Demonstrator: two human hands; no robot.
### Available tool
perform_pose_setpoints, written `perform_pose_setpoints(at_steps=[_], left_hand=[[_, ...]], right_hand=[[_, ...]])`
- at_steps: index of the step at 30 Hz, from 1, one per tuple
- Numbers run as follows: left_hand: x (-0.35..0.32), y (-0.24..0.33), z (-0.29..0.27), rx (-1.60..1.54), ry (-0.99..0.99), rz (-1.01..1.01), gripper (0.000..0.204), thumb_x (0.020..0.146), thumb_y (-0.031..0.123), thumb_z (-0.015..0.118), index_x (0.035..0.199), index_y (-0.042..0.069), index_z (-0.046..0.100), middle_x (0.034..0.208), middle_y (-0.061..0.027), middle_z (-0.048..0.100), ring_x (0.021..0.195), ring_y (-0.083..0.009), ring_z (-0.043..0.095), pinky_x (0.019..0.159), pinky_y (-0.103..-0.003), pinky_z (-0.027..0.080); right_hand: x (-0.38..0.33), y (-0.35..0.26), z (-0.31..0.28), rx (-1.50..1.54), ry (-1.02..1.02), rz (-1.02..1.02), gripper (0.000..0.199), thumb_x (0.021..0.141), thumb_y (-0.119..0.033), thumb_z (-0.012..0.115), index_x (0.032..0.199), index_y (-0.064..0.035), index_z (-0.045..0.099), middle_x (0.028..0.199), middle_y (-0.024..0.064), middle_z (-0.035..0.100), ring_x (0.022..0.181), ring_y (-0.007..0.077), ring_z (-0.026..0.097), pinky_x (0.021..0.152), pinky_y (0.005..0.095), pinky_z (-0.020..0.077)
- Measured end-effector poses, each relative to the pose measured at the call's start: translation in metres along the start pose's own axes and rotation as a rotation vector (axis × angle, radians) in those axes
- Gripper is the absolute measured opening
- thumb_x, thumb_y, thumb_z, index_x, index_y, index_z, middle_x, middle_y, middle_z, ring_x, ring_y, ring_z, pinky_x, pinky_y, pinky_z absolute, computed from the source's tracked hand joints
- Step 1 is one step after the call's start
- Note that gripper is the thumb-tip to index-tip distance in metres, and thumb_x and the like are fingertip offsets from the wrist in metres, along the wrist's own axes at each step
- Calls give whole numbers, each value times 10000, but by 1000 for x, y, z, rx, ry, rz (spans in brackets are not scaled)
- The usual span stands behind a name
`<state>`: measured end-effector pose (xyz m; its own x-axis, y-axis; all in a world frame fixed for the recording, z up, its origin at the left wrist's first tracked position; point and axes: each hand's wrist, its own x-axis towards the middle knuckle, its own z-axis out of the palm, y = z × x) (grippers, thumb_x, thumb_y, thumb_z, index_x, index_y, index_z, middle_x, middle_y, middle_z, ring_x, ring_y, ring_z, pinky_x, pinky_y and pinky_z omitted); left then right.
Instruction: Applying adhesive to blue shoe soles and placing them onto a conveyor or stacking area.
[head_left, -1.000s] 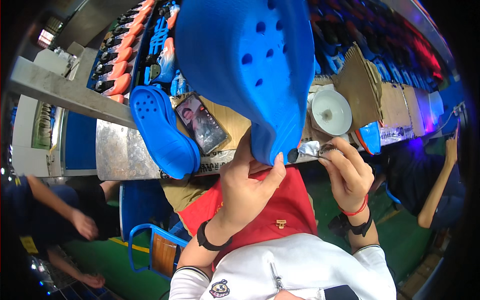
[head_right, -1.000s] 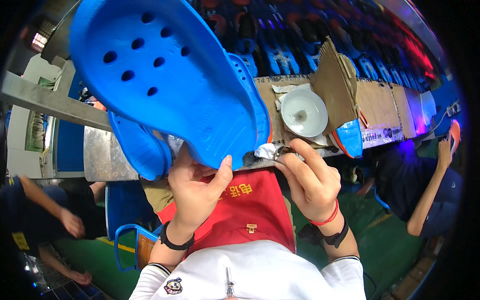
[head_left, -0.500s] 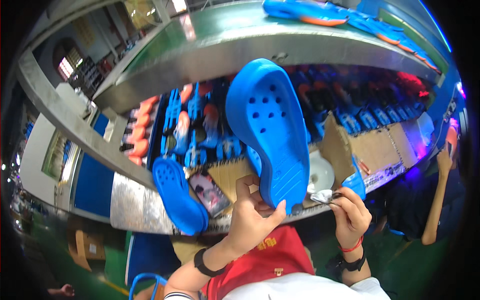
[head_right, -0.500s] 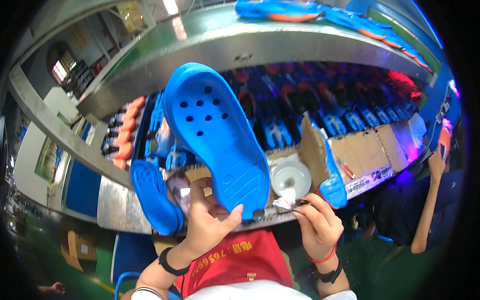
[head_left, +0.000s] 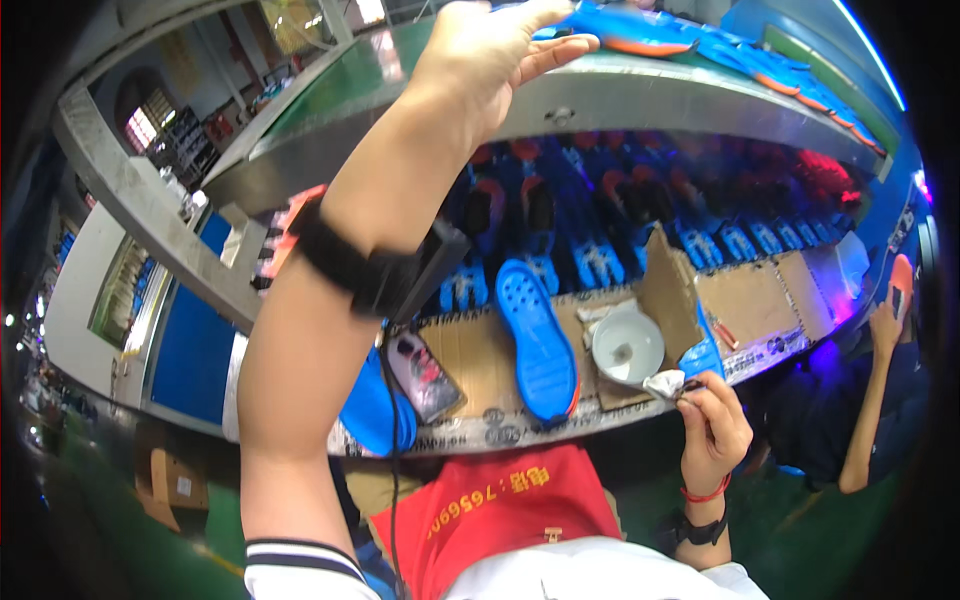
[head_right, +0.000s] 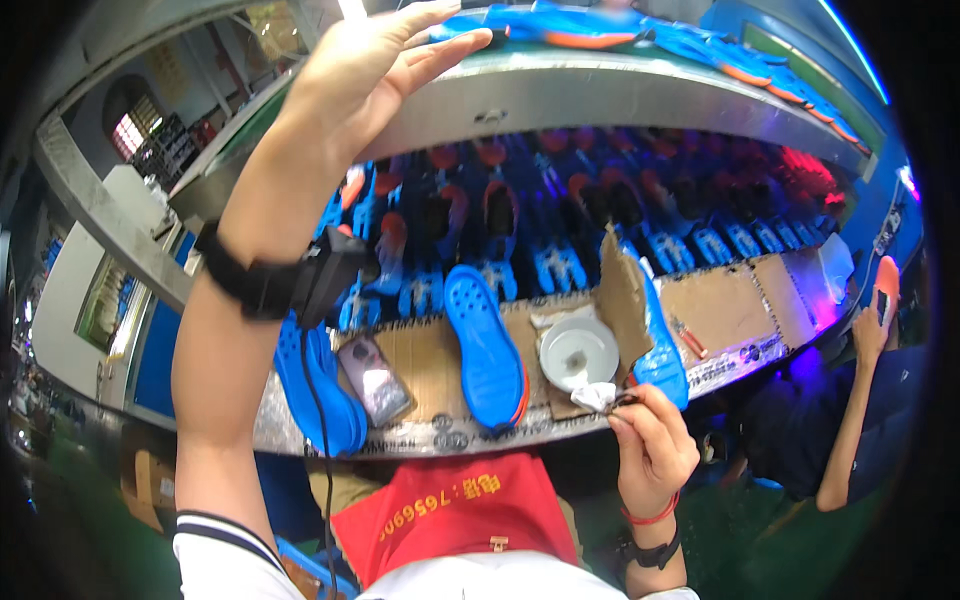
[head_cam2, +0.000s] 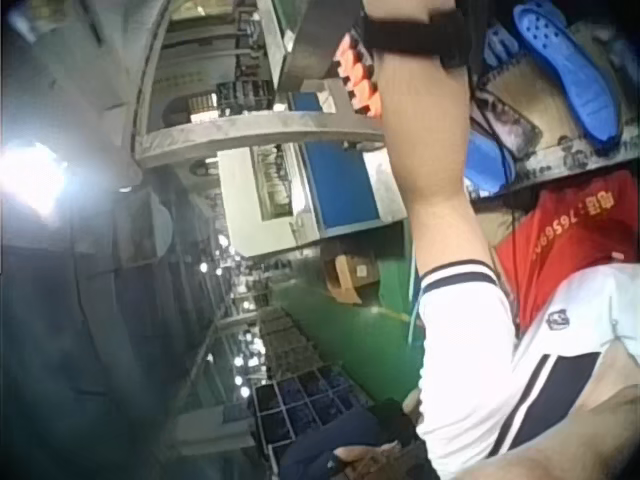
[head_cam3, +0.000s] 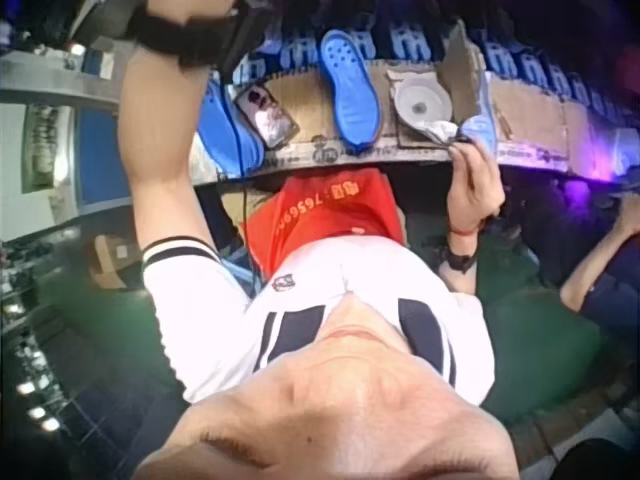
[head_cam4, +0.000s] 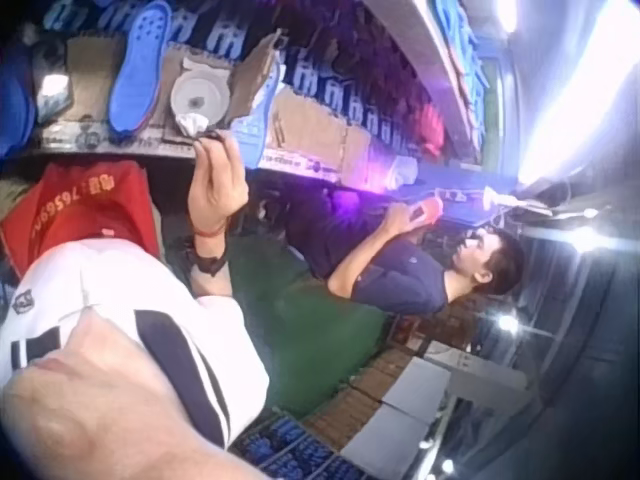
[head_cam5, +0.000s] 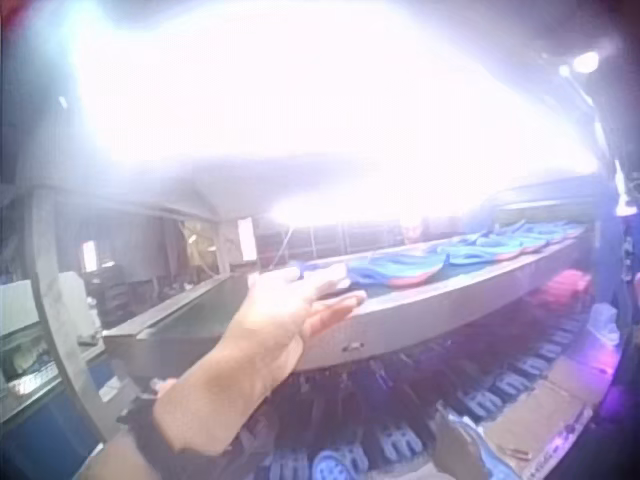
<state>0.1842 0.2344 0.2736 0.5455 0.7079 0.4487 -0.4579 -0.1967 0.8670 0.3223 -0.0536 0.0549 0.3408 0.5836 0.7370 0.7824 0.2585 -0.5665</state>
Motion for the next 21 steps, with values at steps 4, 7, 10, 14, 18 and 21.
perform_pose_setpoints(at_steps=[4, 7, 10, 14, 18, 21], left_hand=[[-136, -12, -9, 541, 126, 83, 501, 886, 49, 687, 1304, -84, 445, 1183, -133, 604, 753, -113, 612, 626, -223, 492], [-223, -18, -39, 716, 384, 86, 457, 834, -5, 722, 1243, 6, 517, 1262, -87, 535, 678, -46, 595, 579, -178, 468], [-288, -33, -86, 1085, 723, -209, 486, 841, 88, 738, 1261, -2, 512, 1207, -104, 564, 730, -113, 609, 627, -240, 490], [-371, -72, -131, 1441, 646, -624, 542, 841, 192, 740, 1266, -37, 494, 1096, -168, 591, 752, -222, 618, 680, -350, 509], [-408, -94, -164, 1272, 667, -701, 506, 861, 162, 727, 1265, -47, 505, 971, -146, 618, 709, -158, 601, 640, -308, 502], [-410, -92, -174, 1118, 692, -762, 406, 915, 154, 674, 1229, -65, 542, 934, -103, 634, 718, -114, 606, 633, -277, 508]], right_hand=[[-7, 2, 12, 14, -81, 34, 166, 746, 93, 737, 879, 36, 656, 988, 174, 679, 748, 215, 665, 672, 283, 527], [-11, 4, 23, 30, -105, 39, 156, 763, 85, 733, 890, 34, 659, 991, 168, 683, 743, 213, 668, 654, 275, 530], [-13, 5, 31, 25, -152, 9, 160, 767, 82, 733, 902, 33, 662, 995, 170, 684, 744, 214, 669, 650, 273, 529], [-16, 4, 41, 41, -175, 9, 164, 766, 82, 734, 904, 29, 665, 998, 164, 684, 744, 216, 670, 642, 271, 525], [-20, 3, 49, 48, -211, -12, 168, 764, 82, 733, 907, 24, 666, 1000, 160, 682, 734, 214, 665, 626, 271, 517], [-23, 2, 53, 58, -236, -8, 172, 763, 80, 734, 911, 21, 667, 1002, 159, 681, 720, 211, 656, 608, 270, 509]])
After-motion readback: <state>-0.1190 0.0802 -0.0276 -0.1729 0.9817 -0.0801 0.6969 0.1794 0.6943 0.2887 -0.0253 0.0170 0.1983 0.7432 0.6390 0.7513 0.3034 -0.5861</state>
